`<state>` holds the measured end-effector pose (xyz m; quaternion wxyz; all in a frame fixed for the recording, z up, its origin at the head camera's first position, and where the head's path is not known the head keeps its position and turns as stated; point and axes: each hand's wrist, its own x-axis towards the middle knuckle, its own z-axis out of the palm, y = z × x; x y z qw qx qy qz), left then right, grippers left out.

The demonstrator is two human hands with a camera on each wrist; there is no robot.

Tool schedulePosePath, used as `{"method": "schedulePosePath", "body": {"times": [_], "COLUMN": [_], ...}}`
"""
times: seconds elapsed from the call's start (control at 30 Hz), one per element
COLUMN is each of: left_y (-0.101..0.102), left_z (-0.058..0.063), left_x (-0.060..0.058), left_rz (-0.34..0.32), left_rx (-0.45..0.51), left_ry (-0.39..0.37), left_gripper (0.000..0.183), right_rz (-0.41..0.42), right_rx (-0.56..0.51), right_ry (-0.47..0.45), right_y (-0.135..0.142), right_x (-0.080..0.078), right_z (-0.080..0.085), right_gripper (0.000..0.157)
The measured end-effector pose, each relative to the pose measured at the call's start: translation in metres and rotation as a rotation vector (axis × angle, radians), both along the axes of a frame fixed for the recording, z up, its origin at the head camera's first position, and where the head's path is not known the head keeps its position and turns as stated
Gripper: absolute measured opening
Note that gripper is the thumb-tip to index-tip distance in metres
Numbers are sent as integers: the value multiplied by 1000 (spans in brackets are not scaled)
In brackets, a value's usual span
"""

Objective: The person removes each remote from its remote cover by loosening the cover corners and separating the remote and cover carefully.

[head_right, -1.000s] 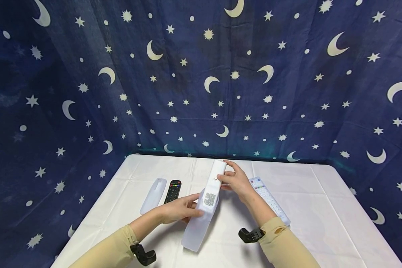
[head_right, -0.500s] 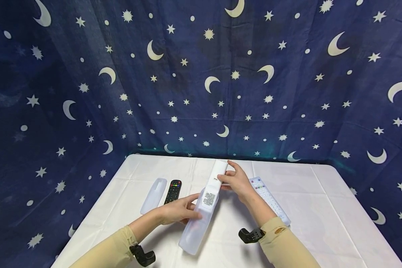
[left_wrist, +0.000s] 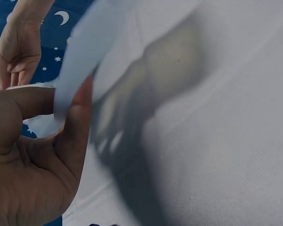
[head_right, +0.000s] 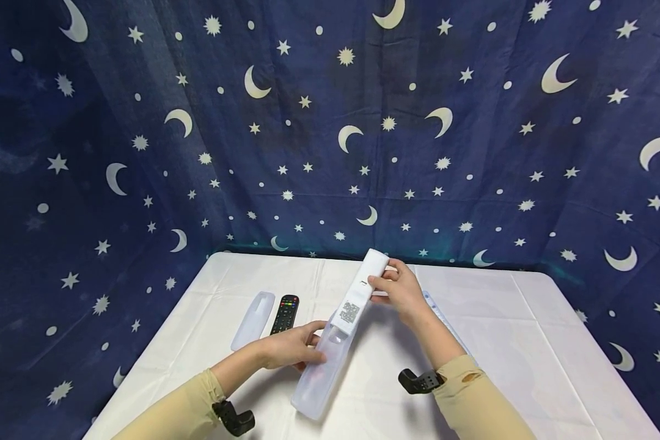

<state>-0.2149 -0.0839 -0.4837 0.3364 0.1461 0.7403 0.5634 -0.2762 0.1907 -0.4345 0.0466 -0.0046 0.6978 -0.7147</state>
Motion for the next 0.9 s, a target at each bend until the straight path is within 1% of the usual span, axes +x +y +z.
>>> {"method": "schedulePosePath", "body": {"times": [0.1,0.2,0.3,0.4,0.5,0.57,0.67,0.73,0.83,0.9], "left_y": [-1,-2,-4,-6,-8,-9,-11,-13,-15,-16], "left_z": [0,0,0,1,3,4,8,10,13,14], "left_x": [2,2,0,-4,-9,-14,-23,-30,-42,-50], "left_rz": [-2,7,21,40,70,92,125,147,174,185], "left_rx": [-25,-27,-10,-3,9,20,37,43,45,38], "left_ry": [8,3,-3,2,4,0,-8,-11,-10,-12], "left_gripper": [74,77,78,78,79,79,79,79,80,81], "right_rz": [-68,-115,-139,-146,-130,-111,-72,-46,-27,-27], "right_rx": [-9,-4,39,95,150,214,325,391,445,475], "right_ry": [18,41,65,101,137,162,214,277,394,481], "right_y": [7,13,16,18,17,15,12,8,2,-1], "right_x": [0,0,0,0,2,4,8,11,14,16], "right_z": [5,7,6,4,2,0,-3,-6,-11,-16], "right_gripper": [69,68,66,64,62,61,51,42,30,28]}}
